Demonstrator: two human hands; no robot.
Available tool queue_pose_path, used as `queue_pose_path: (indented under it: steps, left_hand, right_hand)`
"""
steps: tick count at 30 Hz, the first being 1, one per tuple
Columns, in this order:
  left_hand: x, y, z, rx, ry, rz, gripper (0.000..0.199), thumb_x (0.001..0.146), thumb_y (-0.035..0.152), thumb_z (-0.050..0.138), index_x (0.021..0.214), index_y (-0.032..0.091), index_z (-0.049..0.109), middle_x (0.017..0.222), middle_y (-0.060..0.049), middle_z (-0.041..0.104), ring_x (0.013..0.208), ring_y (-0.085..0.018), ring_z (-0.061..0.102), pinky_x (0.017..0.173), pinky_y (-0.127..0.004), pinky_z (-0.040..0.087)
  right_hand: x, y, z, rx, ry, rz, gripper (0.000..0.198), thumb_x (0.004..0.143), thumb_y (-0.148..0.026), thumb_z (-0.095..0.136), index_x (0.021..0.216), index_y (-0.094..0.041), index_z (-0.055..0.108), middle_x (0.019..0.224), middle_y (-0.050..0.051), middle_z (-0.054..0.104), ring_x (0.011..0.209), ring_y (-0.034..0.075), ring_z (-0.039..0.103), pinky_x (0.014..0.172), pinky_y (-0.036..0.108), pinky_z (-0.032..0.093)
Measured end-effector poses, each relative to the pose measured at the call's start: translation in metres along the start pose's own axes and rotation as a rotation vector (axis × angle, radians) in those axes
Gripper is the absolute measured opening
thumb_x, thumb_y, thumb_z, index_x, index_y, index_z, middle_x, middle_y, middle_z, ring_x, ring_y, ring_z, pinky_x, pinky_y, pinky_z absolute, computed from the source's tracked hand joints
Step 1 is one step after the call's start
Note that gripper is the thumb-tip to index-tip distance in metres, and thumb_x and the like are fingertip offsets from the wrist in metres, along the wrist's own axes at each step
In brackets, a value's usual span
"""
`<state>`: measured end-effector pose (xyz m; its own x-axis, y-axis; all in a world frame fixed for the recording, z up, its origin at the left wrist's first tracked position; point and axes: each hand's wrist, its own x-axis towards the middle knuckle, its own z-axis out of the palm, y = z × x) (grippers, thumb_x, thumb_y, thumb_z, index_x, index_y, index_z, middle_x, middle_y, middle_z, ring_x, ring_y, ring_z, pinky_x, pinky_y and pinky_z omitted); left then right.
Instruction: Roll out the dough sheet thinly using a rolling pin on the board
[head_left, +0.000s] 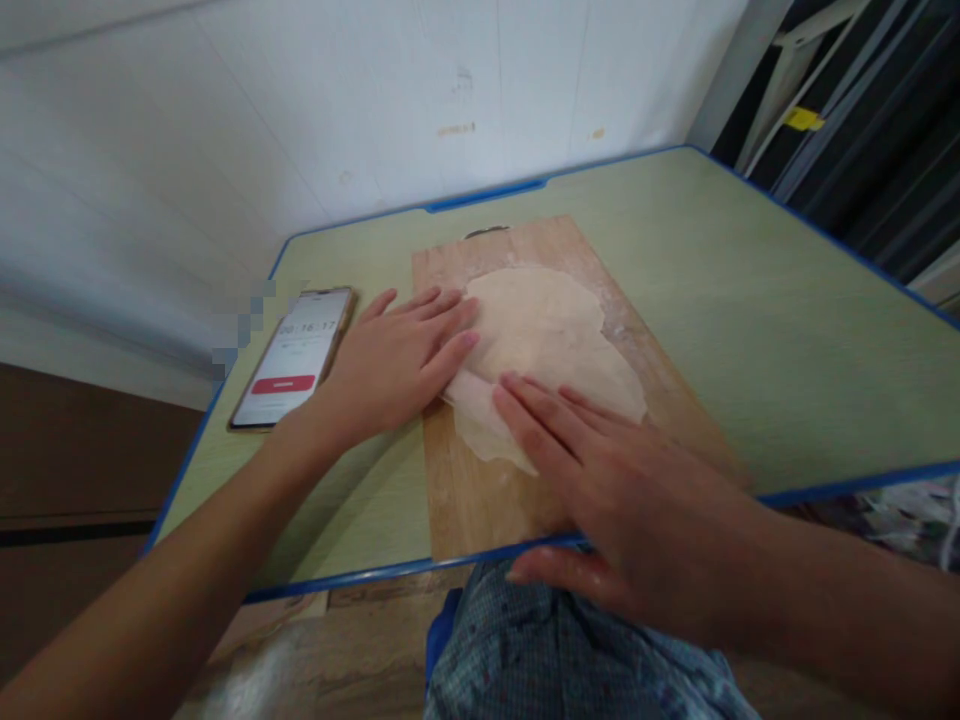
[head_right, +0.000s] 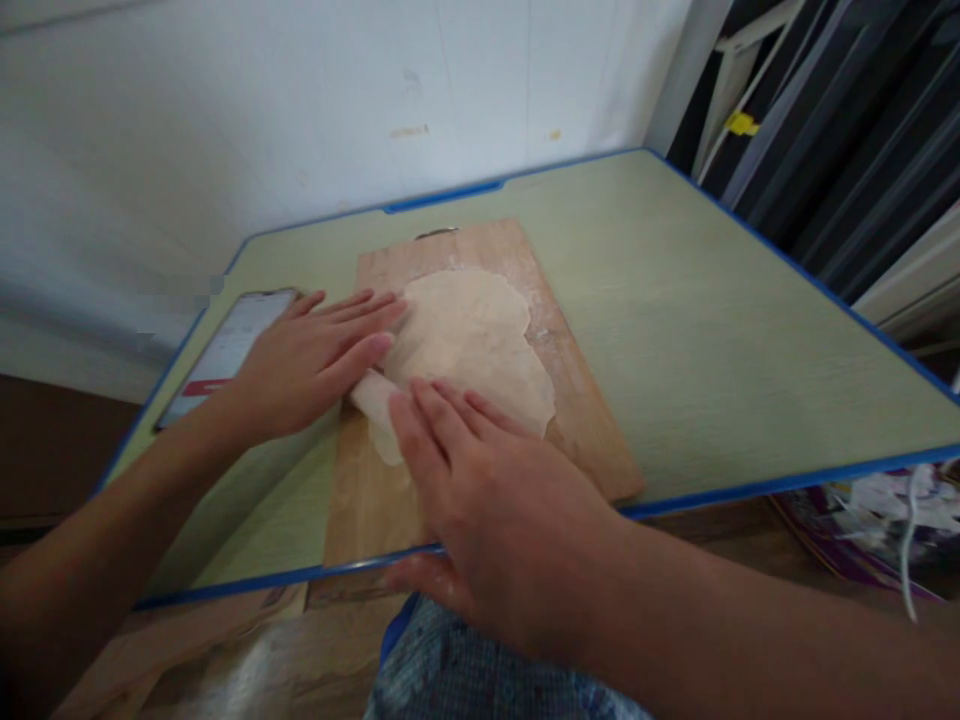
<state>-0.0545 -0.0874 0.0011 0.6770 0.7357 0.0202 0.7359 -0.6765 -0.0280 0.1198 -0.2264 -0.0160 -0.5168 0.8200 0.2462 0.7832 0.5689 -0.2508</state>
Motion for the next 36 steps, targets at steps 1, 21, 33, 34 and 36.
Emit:
queue_pose_path:
  steps: [1, 21, 33, 34, 36]
  left_hand:
    - [-0.008, -0.001, 0.0, 0.002, 0.014, 0.001, 0.057, 0.097, 0.041, 0.013, 0.141, 0.023, 0.043, 0.15, -0.002, 0.041, 0.141, -0.022, 0.033, 0.115, -0.047, 0.019]
    - [-0.018, -0.008, -0.002, -0.029, -0.006, 0.033, 0.059, 0.094, 0.041, 0.015, 0.14, 0.019, 0.045, 0.147, -0.005, 0.045, 0.138, -0.022, 0.038, 0.116, -0.047, 0.018]
    - [0.032, 0.013, -0.002, -0.003, -0.062, -0.059, 0.049, 0.096, 0.042, 0.023, 0.139, 0.031, 0.046, 0.15, 0.003, 0.041, 0.134, -0.022, 0.044, 0.11, -0.039, 0.032]
    - [0.028, 0.011, -0.002, 0.001, -0.06, -0.047, 0.05, 0.096, 0.041, 0.022, 0.14, 0.029, 0.045, 0.15, 0.002, 0.041, 0.135, -0.022, 0.042, 0.112, -0.041, 0.029]
    - [0.014, 0.007, -0.002, 0.005, -0.025, -0.015, 0.053, 0.096, 0.038, 0.018, 0.141, 0.025, 0.044, 0.15, -0.001, 0.041, 0.138, -0.022, 0.037, 0.114, -0.045, 0.023]
  right_hand:
    - [0.001, -0.005, 0.0, 0.001, 0.001, -0.015, 0.089, 0.081, -0.053, 0.063, 0.142, 0.006, 0.033, 0.146, 0.027, 0.04, 0.135, 0.034, 0.038, 0.109, 0.046, 0.038]
    - [0.0, -0.014, 0.003, 0.06, -0.011, -0.008, 0.09, 0.082, -0.046, 0.065, 0.145, 0.005, 0.026, 0.15, 0.027, 0.031, 0.14, 0.033, 0.029, 0.11, 0.048, 0.036]
    - [-0.004, 0.023, -0.001, 0.006, -0.018, 0.077, 0.076, 0.094, -0.055, 0.037, 0.142, 0.003, 0.034, 0.148, 0.024, 0.038, 0.138, 0.032, 0.032, 0.112, 0.052, 0.029]
    - [-0.003, 0.019, 0.0, 0.012, -0.02, 0.067, 0.076, 0.093, -0.054, 0.041, 0.143, 0.003, 0.032, 0.148, 0.024, 0.038, 0.139, 0.031, 0.033, 0.112, 0.05, 0.03]
    - [-0.002, 0.008, 0.001, 0.026, -0.022, 0.034, 0.079, 0.089, -0.048, 0.053, 0.144, 0.004, 0.029, 0.148, 0.024, 0.038, 0.138, 0.031, 0.033, 0.112, 0.047, 0.032]
